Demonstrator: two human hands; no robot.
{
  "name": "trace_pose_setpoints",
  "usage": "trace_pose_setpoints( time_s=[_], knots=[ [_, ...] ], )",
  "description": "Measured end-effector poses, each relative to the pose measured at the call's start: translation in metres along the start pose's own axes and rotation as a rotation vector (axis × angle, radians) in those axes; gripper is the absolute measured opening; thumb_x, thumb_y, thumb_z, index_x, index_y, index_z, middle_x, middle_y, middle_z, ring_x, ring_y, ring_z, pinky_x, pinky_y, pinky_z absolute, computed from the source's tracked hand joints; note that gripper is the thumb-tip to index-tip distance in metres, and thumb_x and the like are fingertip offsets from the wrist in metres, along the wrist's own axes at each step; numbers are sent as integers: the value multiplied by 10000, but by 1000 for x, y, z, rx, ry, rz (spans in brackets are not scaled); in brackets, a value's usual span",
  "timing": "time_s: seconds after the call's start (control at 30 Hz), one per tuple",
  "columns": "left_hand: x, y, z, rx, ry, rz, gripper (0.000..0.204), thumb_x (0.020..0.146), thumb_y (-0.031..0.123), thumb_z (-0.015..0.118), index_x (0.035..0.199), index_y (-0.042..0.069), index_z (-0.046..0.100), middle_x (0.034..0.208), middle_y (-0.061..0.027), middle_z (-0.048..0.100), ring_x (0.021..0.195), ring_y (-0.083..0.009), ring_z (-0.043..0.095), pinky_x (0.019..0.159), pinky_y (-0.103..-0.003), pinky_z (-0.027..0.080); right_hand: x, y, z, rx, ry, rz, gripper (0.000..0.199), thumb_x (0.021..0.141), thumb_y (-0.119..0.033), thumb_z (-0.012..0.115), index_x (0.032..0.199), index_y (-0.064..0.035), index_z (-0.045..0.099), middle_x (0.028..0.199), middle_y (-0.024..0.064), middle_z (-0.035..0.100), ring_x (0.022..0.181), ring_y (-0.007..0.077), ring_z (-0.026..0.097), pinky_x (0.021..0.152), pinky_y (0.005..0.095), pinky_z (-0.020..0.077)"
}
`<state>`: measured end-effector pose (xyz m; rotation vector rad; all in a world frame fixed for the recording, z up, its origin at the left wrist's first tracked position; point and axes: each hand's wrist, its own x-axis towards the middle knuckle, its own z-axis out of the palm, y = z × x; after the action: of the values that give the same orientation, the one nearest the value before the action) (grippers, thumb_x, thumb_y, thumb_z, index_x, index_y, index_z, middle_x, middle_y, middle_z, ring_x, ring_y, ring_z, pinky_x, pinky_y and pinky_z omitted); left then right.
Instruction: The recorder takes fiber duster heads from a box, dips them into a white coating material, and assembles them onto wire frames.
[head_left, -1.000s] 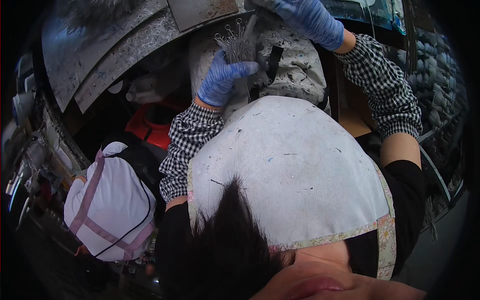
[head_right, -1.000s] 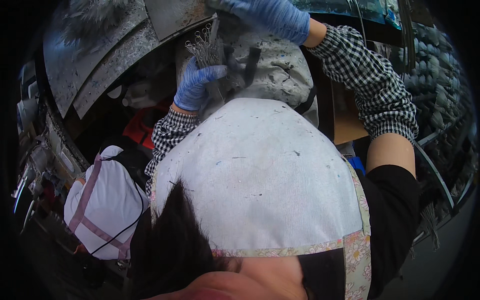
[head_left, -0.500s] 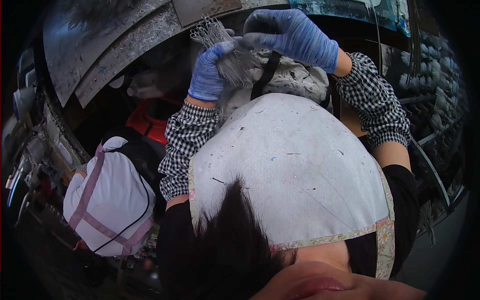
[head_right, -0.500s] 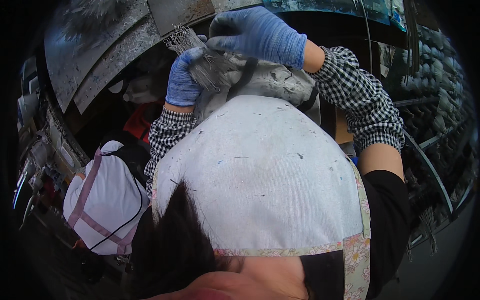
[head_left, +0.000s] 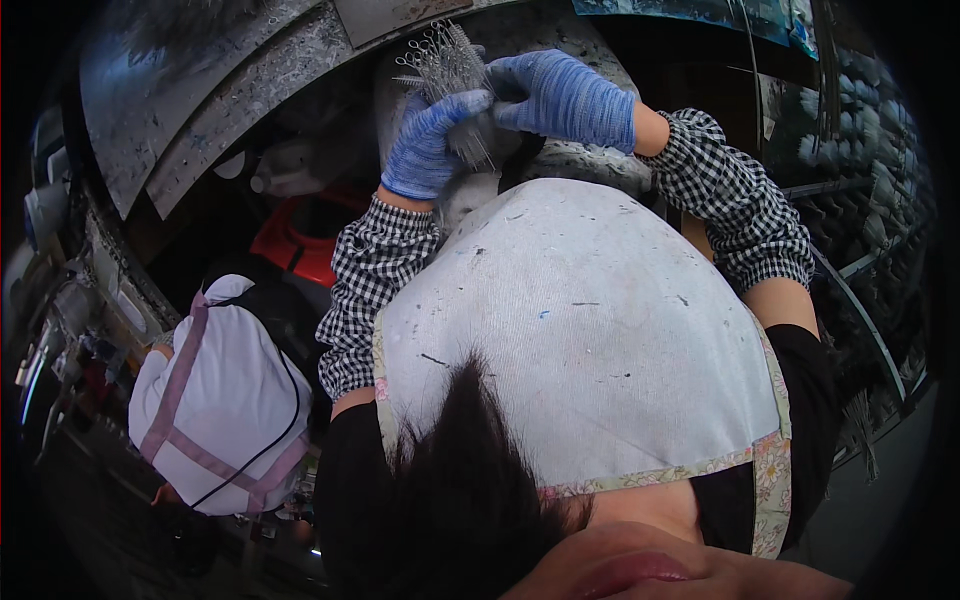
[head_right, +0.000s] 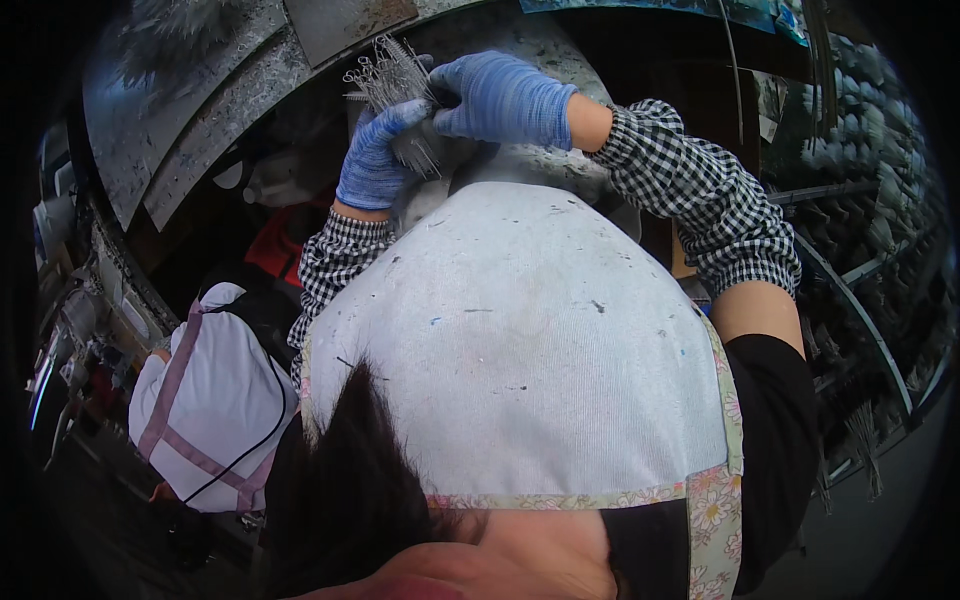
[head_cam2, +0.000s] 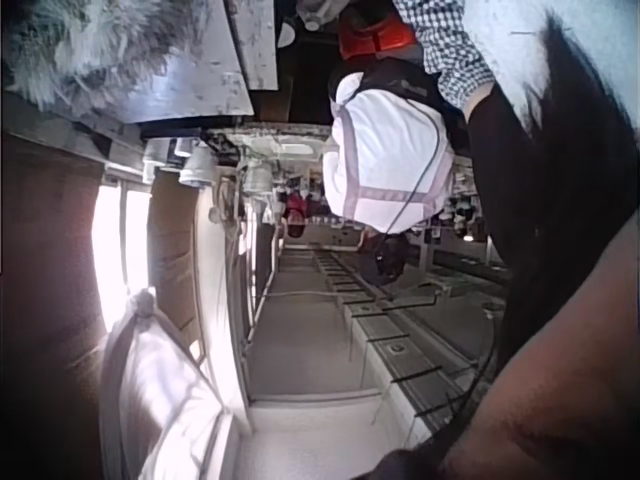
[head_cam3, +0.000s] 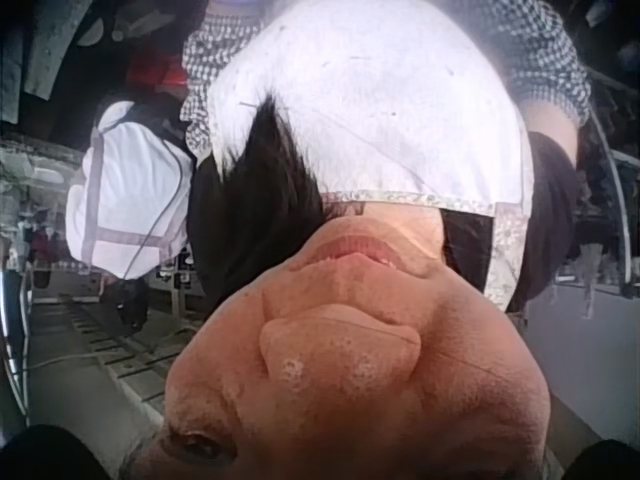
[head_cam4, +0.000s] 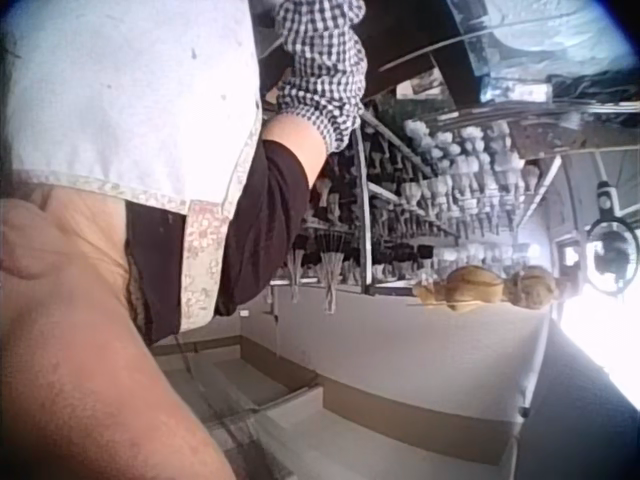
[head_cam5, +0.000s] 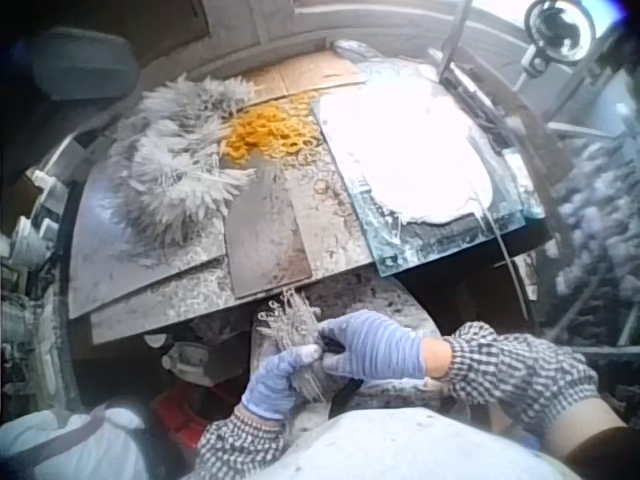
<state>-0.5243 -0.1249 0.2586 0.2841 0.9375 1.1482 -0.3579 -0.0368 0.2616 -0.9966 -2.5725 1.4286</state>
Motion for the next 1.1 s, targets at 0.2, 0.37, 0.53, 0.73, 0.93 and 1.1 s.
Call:
trace_pose_setpoints(
  time_s=[0.2, 0.37, 0.53, 0.73, 0.93, 1.1],
  knots=[
    [4, 4, 6, 339, -82, 34, 475, 763, 79, 739, 1202, 37, 563, 1076, -80, 642, 995, -178, 621, 877, -294, 515, -20, -7, -14, -93, -64, -87, 228, 901, -210, 596, 1039, -29, 609, 795, 141, 641, 698, 266, 643, 682, 334, 537],
    [3, 3, 8, 623, -205, -28, 581, 735, 132, 765, 1261, 57, 529, 1153, -63, 603, 1068, -170, 564, 925, -305, 476, -29, 4, -27, -177, -124, -127, 240, 928, -193, 554, 1058, 0, 609, 814, 161, 641, 665, 272, 636, 676, 333, 543],
    [5, 1, 12, 740, -176, 78, 505, 744, 86, 734, 1212, 33, 552, 1048, -64, 643, 955, -153, 615, 865, -293, 506, -48, 22, -64, -213, 78, -297, 233, 931, -223, 550, 1001, -17, 633, 784, 153, 648, 698, 260, 651, 688, 332, 550],
    [-3, 17, 17, 422, -50, 4, 410, 731, 119, 718, 1106, 11, 594, 922, -60, 642, 895, -161, 627, 841, -297, 507, -56, 47, -109, -644, -452, -108, 173, 918, -202, 552, 912, -56, 644, 734, 122, 636, 676, 253, 649, 634, 330, 531],
    [19, 20, 12, 563, -203, 3, 389, 776, 144, 747, 1126, 45, 607, 1008, -61, 654, 961, -156, 615, 884, -298, 492, 23, 3, -92, -400, -379, -399, 229, 865, -238, 627, 926, -19, 658, 759, 137, 655, 656, 245, 638, 631, 318, 521],
    [20, 13, 14, 484, -158, 6, 436, 766, 121, 742, 1165, 49, 584, 1007, -61, 648, 956, -169, 620, 875, -312, 508, 55, 9, -90, -277, -322, -423, 210, 821, -199, 642, 903, -7, 668, 756, 183, 646, 669, 301, 616, 616, 354, 497]
  ],
)
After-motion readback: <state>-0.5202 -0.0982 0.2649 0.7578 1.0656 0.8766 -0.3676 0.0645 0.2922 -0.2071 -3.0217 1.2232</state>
